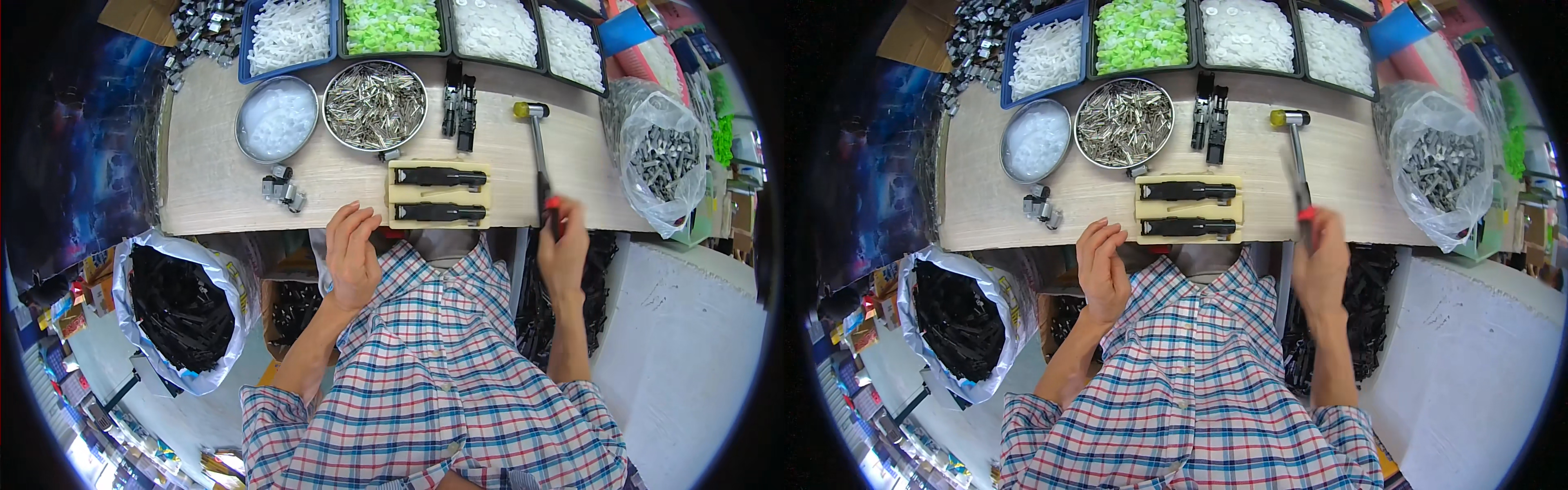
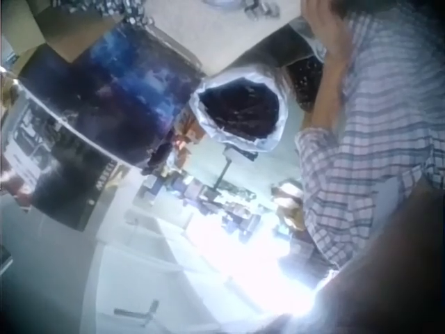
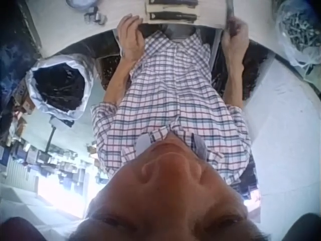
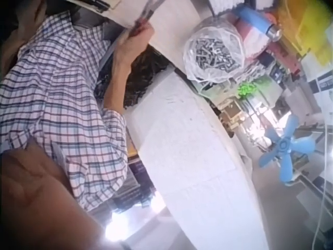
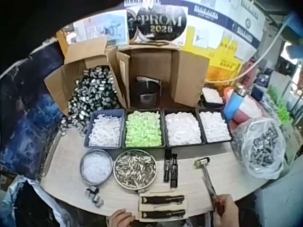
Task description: Assembling small electronic components into plastic housings at a workbench.
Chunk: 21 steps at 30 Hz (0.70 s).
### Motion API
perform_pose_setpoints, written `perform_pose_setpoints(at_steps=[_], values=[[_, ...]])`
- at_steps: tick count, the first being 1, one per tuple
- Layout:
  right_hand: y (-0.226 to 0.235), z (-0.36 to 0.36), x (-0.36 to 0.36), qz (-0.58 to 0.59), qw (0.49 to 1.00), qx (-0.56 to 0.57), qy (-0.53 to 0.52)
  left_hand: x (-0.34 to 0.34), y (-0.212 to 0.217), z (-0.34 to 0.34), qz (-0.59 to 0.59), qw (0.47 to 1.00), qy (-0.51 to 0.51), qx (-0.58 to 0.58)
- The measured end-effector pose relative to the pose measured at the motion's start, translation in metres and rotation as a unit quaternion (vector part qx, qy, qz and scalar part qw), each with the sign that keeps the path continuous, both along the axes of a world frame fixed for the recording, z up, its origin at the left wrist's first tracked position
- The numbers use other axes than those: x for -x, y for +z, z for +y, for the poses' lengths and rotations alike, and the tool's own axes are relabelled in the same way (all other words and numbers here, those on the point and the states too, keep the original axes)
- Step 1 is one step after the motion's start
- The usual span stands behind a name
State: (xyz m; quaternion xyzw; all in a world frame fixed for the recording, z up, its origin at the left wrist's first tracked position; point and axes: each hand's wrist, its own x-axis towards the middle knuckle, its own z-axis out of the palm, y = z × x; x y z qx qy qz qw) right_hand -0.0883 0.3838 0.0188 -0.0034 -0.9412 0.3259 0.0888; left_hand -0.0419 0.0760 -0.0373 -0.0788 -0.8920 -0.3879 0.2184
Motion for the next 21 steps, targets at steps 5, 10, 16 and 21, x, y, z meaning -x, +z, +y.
perform_pose_setpoints(at_steps=[5,10,16,21], values=[[-0.003,-0.024,-0.041,-0.117,0.99,0.073,0.038,0.013,0.013,0.013,0.04,0.998,-0.037,-0.028],[-0.006,-0.033,-0.044,-0.179,0.977,0.108,0.038,0.051,0.031,0.039,0.049,0.994,-0.079,-0.051],[0.0,-0.038,-0.041,-0.14,0.982,0.115,0.061,0.094,0.042,0.065,0.02,0.988,-0.153,0.029],[0.004,-0.04,-0.042,-0.053,0.993,0.03,0.097,0.107,0.038,0.06,0.041,0.97,-0.206,0.121]])
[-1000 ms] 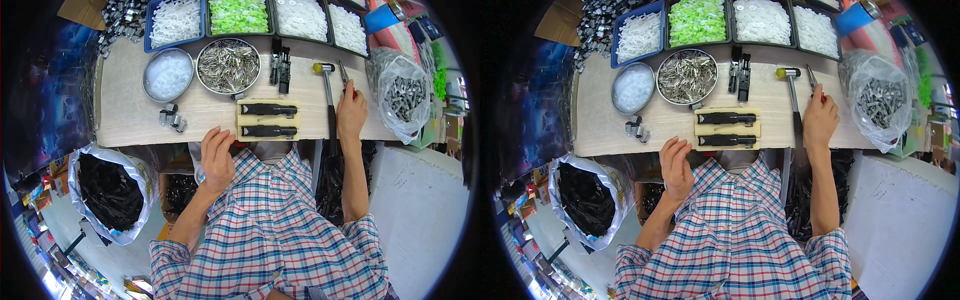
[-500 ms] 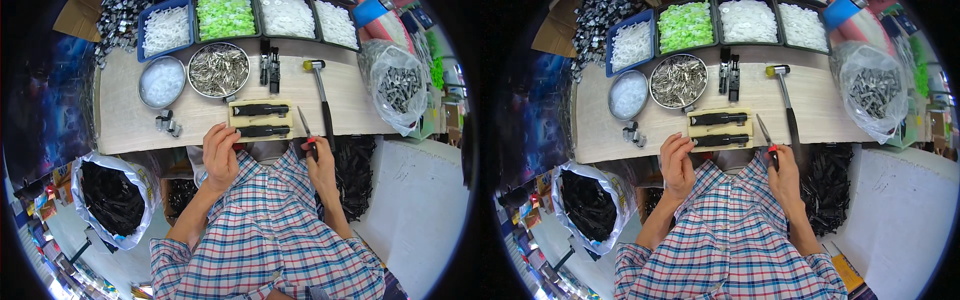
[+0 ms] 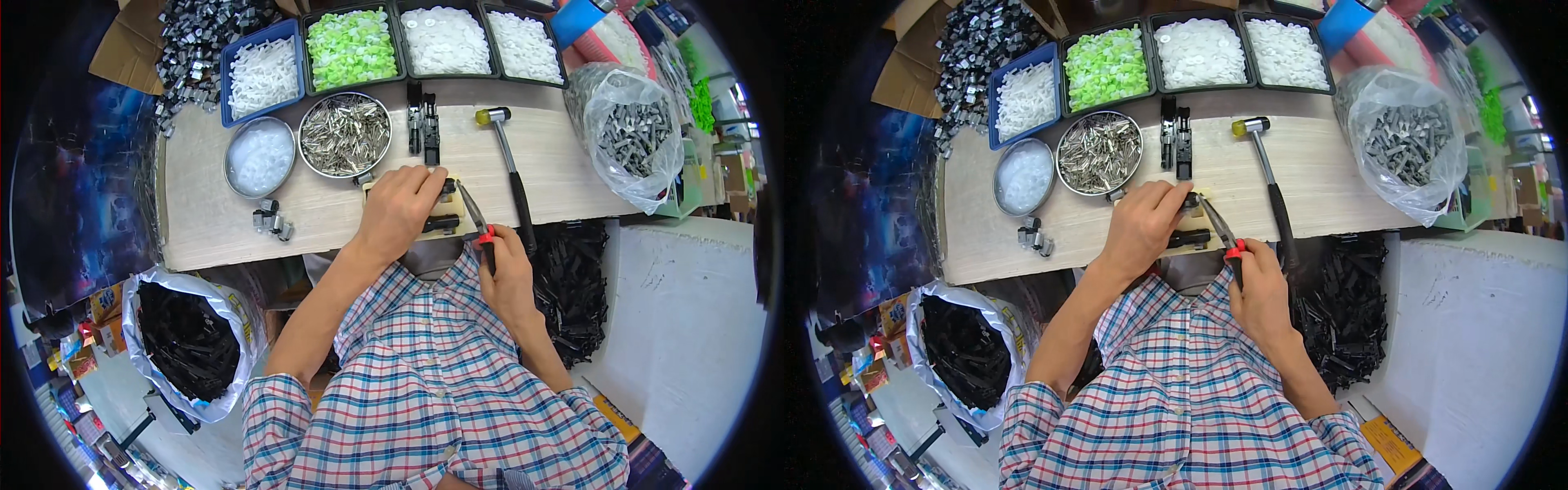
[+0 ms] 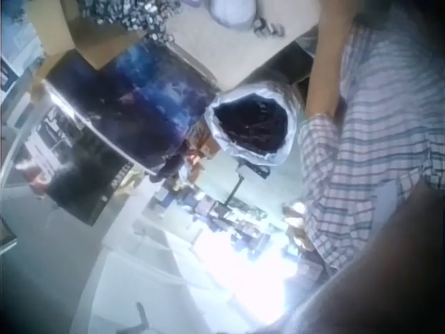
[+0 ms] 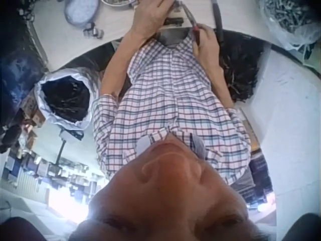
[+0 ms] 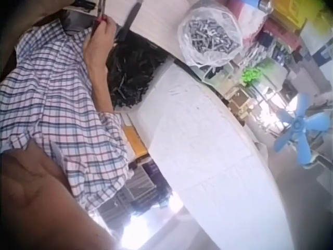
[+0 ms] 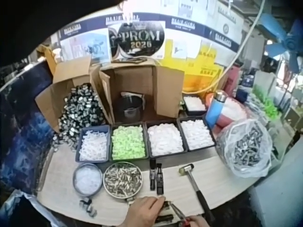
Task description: Assembling small electronic components into plastic housings at a workbench.
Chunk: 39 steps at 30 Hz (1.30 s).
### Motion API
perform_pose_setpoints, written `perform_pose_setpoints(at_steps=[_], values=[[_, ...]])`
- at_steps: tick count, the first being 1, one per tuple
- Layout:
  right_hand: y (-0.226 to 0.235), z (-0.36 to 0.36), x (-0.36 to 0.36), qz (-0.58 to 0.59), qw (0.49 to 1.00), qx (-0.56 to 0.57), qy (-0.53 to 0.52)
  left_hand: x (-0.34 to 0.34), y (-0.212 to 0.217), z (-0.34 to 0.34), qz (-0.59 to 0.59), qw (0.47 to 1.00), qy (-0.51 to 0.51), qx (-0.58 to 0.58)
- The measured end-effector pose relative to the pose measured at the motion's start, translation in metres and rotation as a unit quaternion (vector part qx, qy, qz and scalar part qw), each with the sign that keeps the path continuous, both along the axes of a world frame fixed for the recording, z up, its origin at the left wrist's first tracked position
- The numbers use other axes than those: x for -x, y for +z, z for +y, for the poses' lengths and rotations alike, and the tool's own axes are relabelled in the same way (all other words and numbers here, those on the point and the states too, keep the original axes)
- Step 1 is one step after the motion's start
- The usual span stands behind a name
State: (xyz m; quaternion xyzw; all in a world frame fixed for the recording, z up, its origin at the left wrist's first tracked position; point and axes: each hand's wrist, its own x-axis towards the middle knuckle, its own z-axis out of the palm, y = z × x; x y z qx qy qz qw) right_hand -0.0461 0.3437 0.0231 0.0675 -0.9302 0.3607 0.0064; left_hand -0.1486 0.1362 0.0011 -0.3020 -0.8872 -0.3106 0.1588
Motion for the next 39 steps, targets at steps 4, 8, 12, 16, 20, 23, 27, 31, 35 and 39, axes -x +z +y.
perform_pose_setpoints(at_steps=[4,8,12,16,20,23,27,31,35,39], values=[[0.008,0.0,0.004,0.043,0.996,-0.043,0.059,-0.005,0.018,-0.009,0.029,0.998,-0.018,0.055],[0.011,0.002,0.007,0.001,0.993,0.006,0.118,-0.02,0.025,-0.016,0.034,0.995,-0.009,0.09],[0.007,0.011,0.008,-0.018,0.986,0.012,0.167,-0.031,0.023,-0.024,0.034,0.982,-0.003,0.186],[0.0,0.018,0.003,-0.013,0.979,0.002,0.204,-0.04,0.026,-0.027,0.001,0.984,-0.017,0.177],[0.003,0.023,0.002,-0.017,0.974,0.002,0.226,-0.047,0.024,-0.029,-0.071,0.991,-0.045,0.102],[0.0,0.03,-0.003,-0.027,0.972,0.009,0.234,-0.048,0.025,-0.032,-0.184,0.977,-0.11,-0.004],[0.001,0.026,-0.006,-0.017,0.974,0.015,0.225,-0.063,0.019,-0.025,-0.473,0.844,-0.139,-0.211],[-0.012,0.026,-0.022,-0.032,0.993,0.055,0.095,-0.074,-0.005,-0.01,-0.301,0.899,-0.138,-0.286],[-0.035,0.037,-0.04,-0.063,0.998,0.026,0.003,-0.081,-0.003,-0.004,-0.327,0.881,-0.124,-0.32],[-0.04,0.033,-0.044,-0.108,0.993,0.052,0.003,-0.07,0.018,-0.006,-0.335,0.905,-0.044,-0.258]])
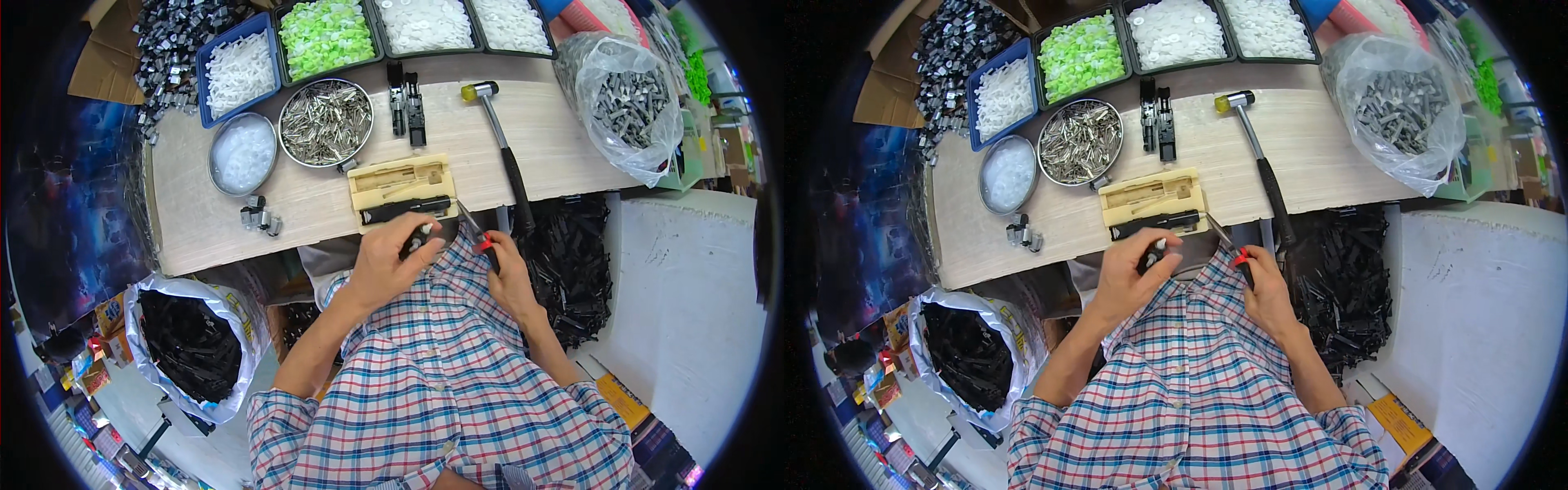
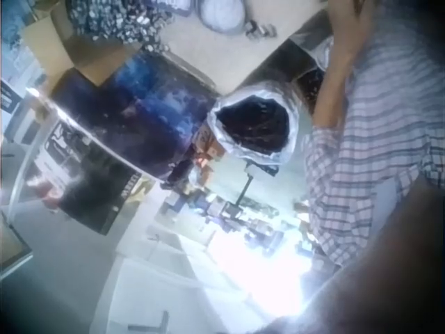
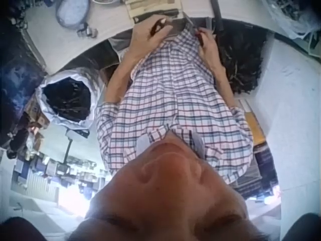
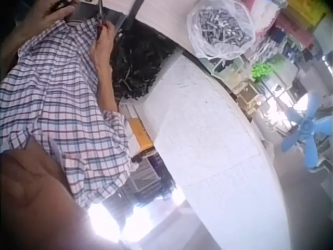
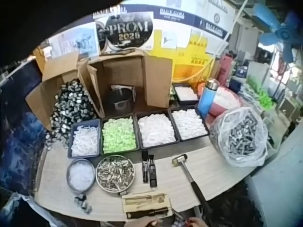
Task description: Assembling small electronic components into plastic housings at a workbench.
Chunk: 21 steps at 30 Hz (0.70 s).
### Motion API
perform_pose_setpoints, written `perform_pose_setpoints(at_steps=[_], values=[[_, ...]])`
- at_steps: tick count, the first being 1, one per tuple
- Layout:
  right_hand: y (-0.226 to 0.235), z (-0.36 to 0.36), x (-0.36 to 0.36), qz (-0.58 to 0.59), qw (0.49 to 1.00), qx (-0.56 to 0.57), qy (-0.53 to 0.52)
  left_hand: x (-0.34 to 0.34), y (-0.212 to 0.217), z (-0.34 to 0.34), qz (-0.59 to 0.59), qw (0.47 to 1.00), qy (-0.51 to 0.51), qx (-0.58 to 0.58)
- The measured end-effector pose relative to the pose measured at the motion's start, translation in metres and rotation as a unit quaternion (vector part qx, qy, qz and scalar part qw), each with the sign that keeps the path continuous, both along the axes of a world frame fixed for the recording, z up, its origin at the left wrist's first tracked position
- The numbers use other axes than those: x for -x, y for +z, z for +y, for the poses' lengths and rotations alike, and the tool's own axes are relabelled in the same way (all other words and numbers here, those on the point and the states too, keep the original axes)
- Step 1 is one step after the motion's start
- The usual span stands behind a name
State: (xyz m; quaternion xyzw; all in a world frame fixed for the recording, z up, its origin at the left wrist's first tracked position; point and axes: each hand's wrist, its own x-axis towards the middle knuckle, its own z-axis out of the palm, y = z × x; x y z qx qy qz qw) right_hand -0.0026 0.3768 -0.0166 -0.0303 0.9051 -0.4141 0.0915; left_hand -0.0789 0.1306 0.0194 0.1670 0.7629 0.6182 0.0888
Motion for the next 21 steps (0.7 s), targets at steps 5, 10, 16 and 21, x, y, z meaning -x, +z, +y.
perform_pose_setpoints(at_steps=[5,10,16,21], values=[[0.011,-0.01,0.008,0.019,1.0,0.002,0.005,0.031,0.003,0.002,0.168,0.977,0.008,0.13],[0.022,-0.015,0.011,0.047,0.999,-0.003,0.014,0.044,0.004,0.01,0.343,0.881,-0.021,0.325],[0.034,-0.019,0.015,0.06,0.994,-0.053,0.07,0.052,-0.005,0.007,0.477,0.806,-0.023,0.351],[0.039,-0.016,0.019,0.032,0.996,-0.026,0.078,0.059,-0.008,0.01,0.533,0.775,-0.026,0.338]])
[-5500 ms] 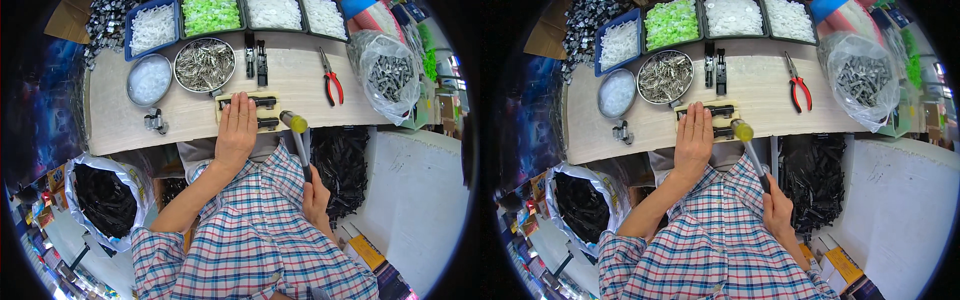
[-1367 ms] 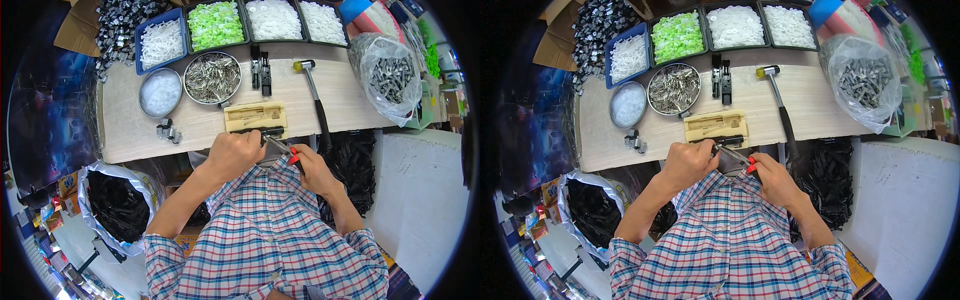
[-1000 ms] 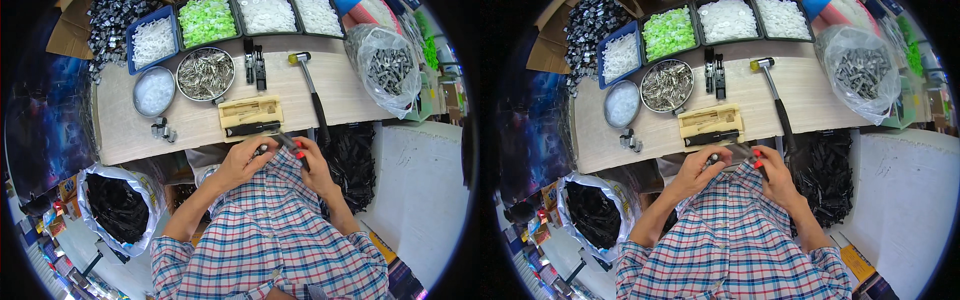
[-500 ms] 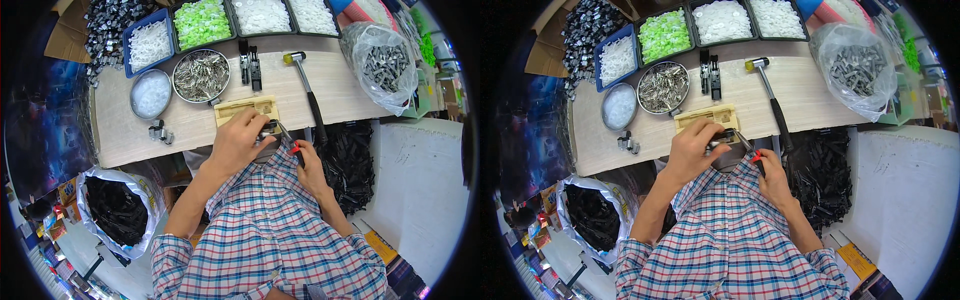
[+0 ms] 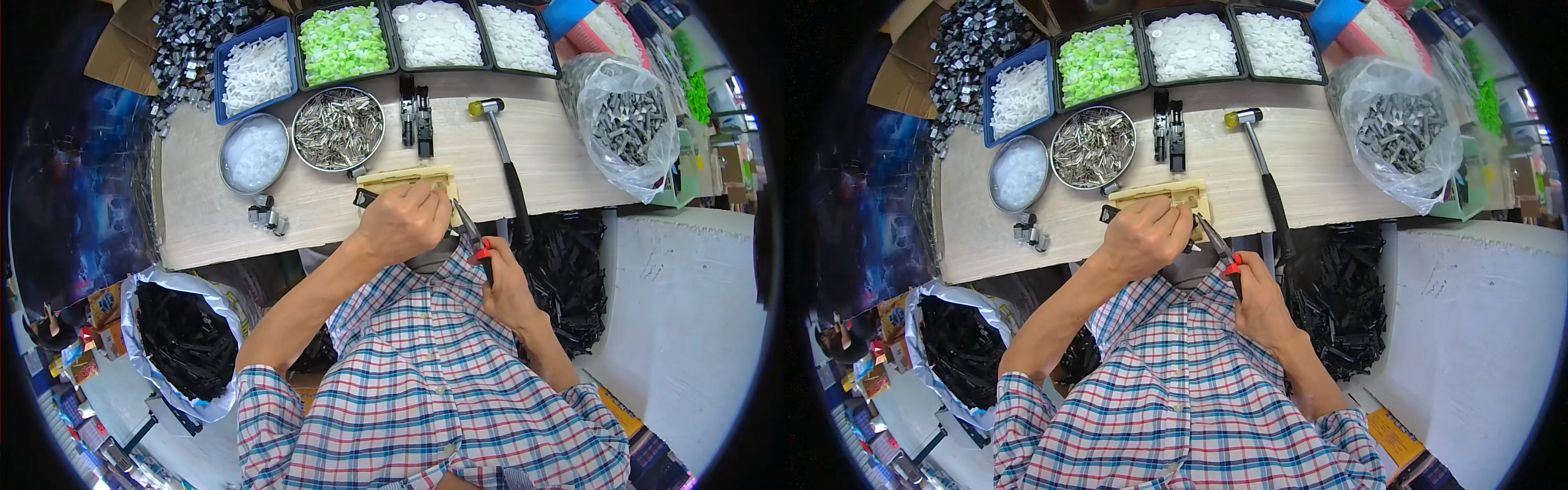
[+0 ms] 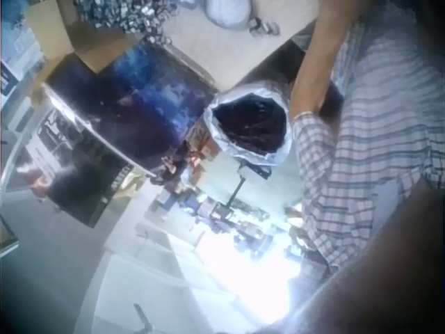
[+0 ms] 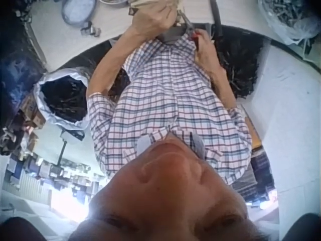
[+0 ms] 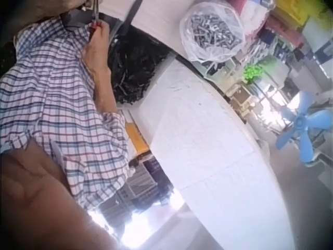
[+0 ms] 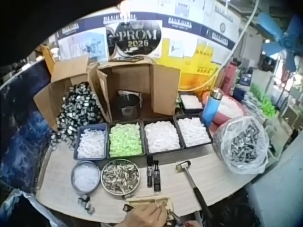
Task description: Assembling small electronic components into plastic housings at a workbench.
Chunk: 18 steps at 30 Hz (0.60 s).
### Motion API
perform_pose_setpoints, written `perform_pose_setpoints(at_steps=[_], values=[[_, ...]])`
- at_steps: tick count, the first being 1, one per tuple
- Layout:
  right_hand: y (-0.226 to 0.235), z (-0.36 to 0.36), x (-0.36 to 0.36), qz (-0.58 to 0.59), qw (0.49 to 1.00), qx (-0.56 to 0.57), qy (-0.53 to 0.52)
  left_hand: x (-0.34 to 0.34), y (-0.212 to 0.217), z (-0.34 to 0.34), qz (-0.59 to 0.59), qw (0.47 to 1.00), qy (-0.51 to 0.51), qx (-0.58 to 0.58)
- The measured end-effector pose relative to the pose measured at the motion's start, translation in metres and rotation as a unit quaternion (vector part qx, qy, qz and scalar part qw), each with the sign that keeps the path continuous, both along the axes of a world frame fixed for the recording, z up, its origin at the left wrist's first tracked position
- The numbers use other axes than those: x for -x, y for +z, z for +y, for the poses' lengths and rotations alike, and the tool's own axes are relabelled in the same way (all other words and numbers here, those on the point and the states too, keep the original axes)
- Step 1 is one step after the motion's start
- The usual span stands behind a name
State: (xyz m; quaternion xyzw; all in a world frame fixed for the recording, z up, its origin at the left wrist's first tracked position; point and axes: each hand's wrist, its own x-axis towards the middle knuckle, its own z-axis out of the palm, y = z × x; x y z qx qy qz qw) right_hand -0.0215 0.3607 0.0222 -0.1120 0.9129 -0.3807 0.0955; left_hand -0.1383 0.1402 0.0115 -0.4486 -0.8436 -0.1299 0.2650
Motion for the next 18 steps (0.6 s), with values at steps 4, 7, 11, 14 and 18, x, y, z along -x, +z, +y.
perform_pose_setpoints(at_steps=[4,7,11,14,18], values=[[0.0,0.007,0.002,0.012,1.0,0.014,0.024,-0.004,0.005,-0.005,-0.071,0.997,-0.02,0.007],[0.004,0.014,0.003,-0.015,0.996,0.03,0.078,0.0,0.014,-0.017,-0.234,0.969,-0.073,-0.041],[0.006,0.015,0.001,-0.002,0.994,0.028,0.105,-0.009,0.016,-0.029,-0.476,0.863,-0.108,-0.126],[0.004,0.015,0.005,0.034,0.996,0.034,0.075,-0.035,0.01,-0.03,-0.484,0.838,-0.065,-0.242],[0.011,0.045,0.035,0.163,0.98,-0.086,-0.08,-0.064,-0.003,-0.029,-0.5,0.792,-0.075,-0.342]])
